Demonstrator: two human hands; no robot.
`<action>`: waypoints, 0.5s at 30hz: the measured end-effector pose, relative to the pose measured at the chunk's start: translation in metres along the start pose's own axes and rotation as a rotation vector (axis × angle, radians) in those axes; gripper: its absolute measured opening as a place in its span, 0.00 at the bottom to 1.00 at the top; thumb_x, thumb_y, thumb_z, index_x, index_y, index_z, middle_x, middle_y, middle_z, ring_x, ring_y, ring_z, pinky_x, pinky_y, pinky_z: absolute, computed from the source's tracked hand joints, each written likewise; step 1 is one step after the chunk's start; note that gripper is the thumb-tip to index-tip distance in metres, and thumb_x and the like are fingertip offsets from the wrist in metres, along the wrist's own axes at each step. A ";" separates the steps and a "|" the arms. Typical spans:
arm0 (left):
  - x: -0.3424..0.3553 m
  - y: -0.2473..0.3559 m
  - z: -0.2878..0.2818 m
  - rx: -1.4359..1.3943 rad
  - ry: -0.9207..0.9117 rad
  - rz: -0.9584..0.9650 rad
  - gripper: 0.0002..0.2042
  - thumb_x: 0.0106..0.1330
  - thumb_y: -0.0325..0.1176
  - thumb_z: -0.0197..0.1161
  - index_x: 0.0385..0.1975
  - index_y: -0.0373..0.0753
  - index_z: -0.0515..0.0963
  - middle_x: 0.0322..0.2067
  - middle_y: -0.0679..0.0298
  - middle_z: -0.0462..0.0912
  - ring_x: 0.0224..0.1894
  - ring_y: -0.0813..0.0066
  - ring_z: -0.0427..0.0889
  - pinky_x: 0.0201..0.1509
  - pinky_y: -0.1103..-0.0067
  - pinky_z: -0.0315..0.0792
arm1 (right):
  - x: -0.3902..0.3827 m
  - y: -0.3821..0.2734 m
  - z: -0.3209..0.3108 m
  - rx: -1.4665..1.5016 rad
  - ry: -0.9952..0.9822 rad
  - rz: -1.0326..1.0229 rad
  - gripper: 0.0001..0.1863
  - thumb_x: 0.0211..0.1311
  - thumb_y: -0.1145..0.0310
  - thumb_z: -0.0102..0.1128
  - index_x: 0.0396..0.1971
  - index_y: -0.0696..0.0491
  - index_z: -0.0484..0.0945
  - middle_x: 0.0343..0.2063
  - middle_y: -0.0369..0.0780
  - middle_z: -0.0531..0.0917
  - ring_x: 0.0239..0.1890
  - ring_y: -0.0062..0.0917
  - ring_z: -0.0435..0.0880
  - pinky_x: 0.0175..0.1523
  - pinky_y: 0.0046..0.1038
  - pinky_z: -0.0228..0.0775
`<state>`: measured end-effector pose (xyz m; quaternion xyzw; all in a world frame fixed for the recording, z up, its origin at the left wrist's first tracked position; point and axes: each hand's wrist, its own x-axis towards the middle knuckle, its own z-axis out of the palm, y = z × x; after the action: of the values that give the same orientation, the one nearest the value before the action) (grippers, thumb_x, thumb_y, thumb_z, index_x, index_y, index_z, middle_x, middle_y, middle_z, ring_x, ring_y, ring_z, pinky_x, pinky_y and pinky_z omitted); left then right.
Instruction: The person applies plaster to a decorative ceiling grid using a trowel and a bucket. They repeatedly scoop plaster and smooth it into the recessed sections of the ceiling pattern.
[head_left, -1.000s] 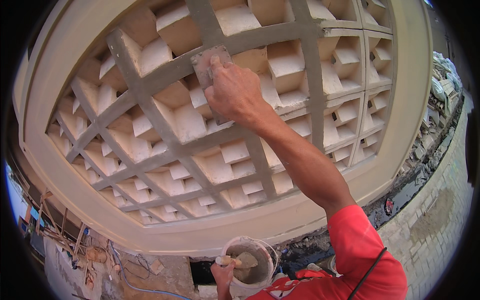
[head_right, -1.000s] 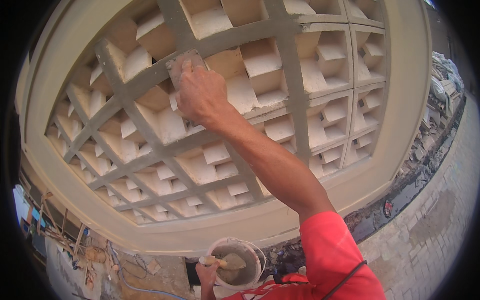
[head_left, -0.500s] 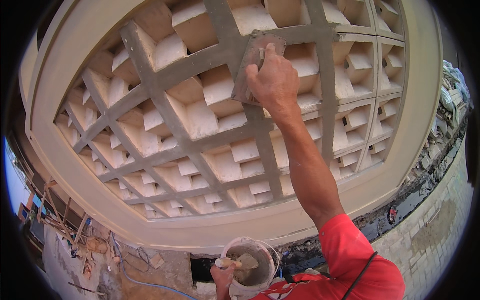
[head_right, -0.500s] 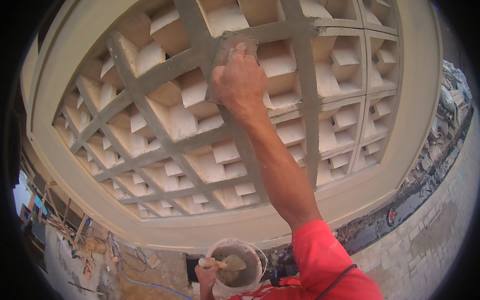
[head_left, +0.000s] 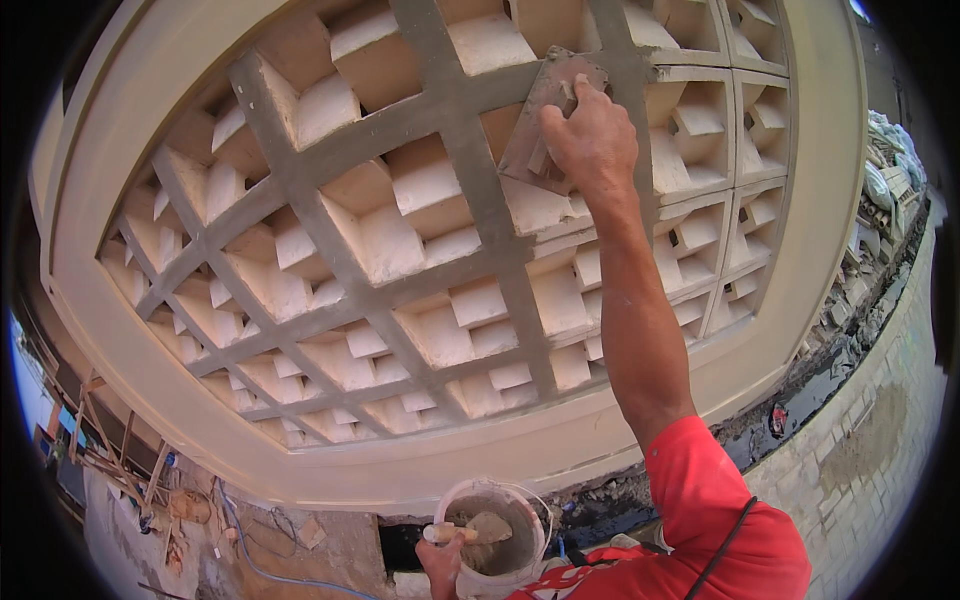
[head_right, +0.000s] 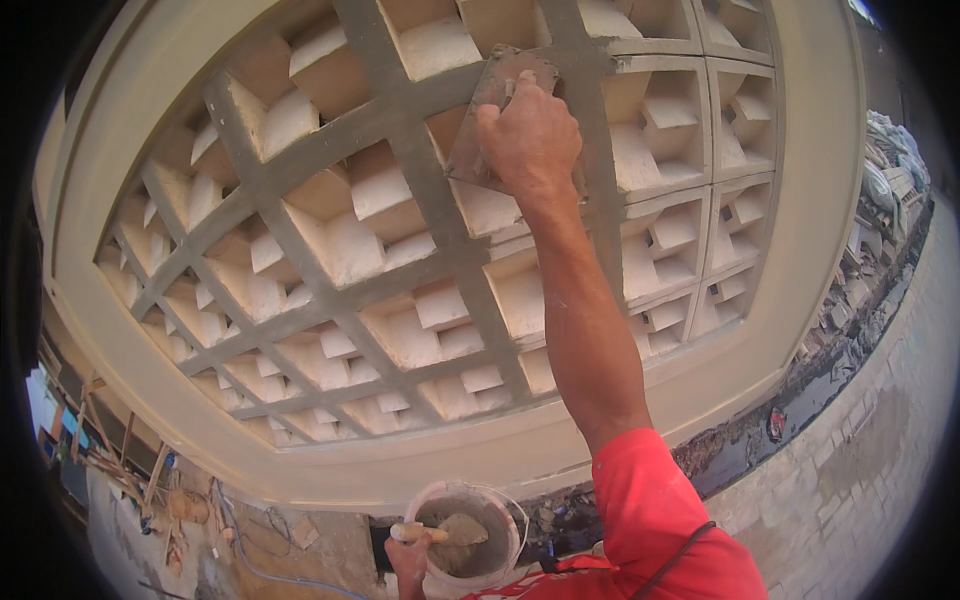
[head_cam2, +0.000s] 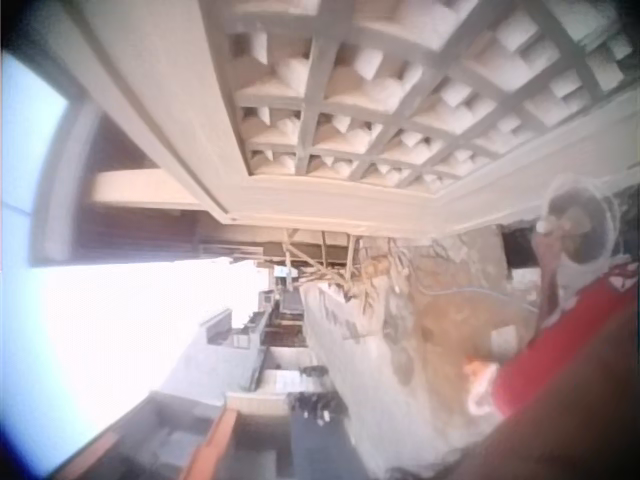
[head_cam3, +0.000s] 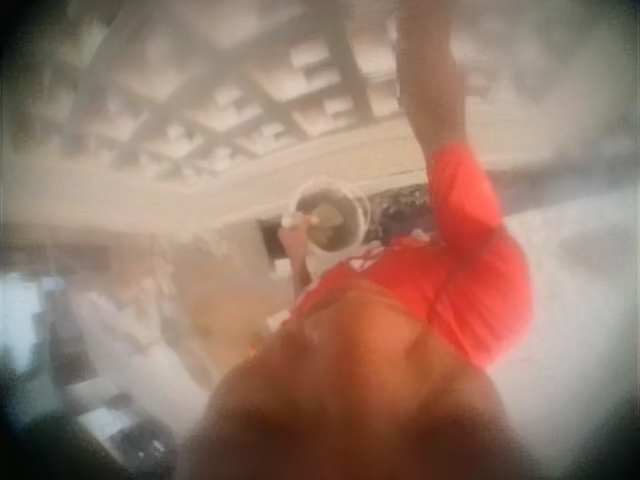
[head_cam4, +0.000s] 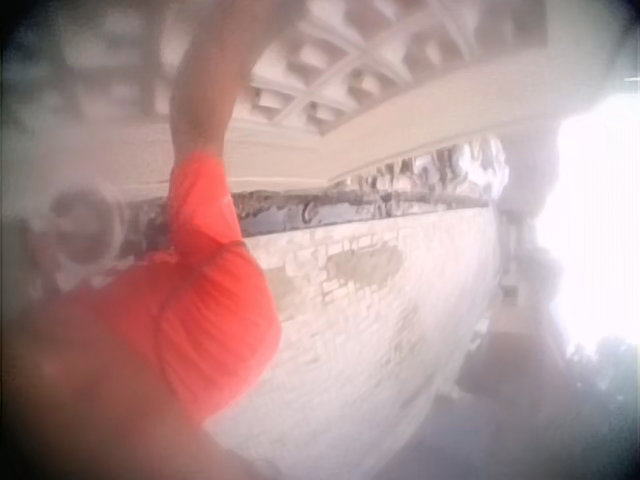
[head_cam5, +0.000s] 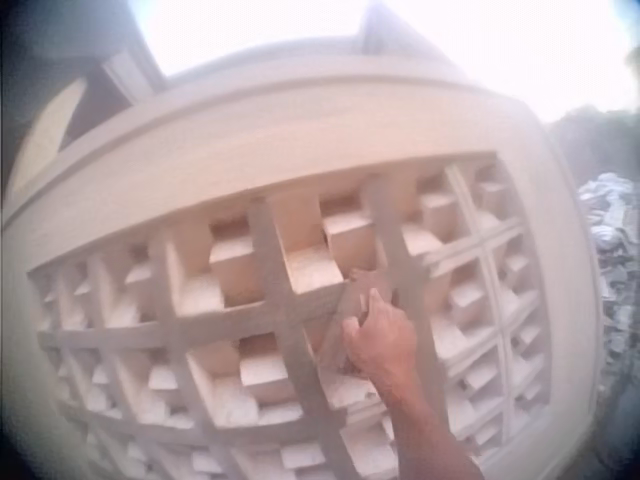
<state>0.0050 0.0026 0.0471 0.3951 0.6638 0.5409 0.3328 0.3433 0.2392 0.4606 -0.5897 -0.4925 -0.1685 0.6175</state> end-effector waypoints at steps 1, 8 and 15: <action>0.001 0.001 0.000 0.009 -0.002 -0.003 0.14 0.48 0.21 0.72 0.35 0.29 0.80 0.31 0.60 0.83 0.32 0.75 0.81 0.41 0.79 0.74 | -0.012 -0.013 0.011 0.043 -0.023 -0.013 0.32 0.51 0.62 0.55 0.55 0.66 0.71 0.35 0.53 0.84 0.37 0.44 0.85 0.43 0.42 0.78; 0.000 -0.003 0.002 0.088 -0.023 0.025 0.12 0.48 0.21 0.72 0.33 0.29 0.80 0.28 0.61 0.83 0.30 0.75 0.81 0.38 0.78 0.75 | -0.051 -0.038 0.011 0.147 -0.283 -0.297 0.32 0.51 0.61 0.55 0.57 0.62 0.71 0.37 0.51 0.83 0.41 0.45 0.82 0.51 0.41 0.73; 0.007 0.003 0.012 0.042 -0.054 0.042 0.11 0.48 0.21 0.71 0.32 0.29 0.80 0.28 0.61 0.83 0.30 0.76 0.81 0.38 0.78 0.75 | 0.021 0.027 -0.024 -0.015 0.003 0.010 0.32 0.50 0.60 0.54 0.56 0.60 0.74 0.41 0.51 0.83 0.45 0.44 0.82 0.52 0.40 0.74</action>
<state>0.0120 0.0145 0.0473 0.4304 0.6574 0.5229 0.3305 0.3839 0.2321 0.4668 -0.5964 -0.4875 -0.1699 0.6146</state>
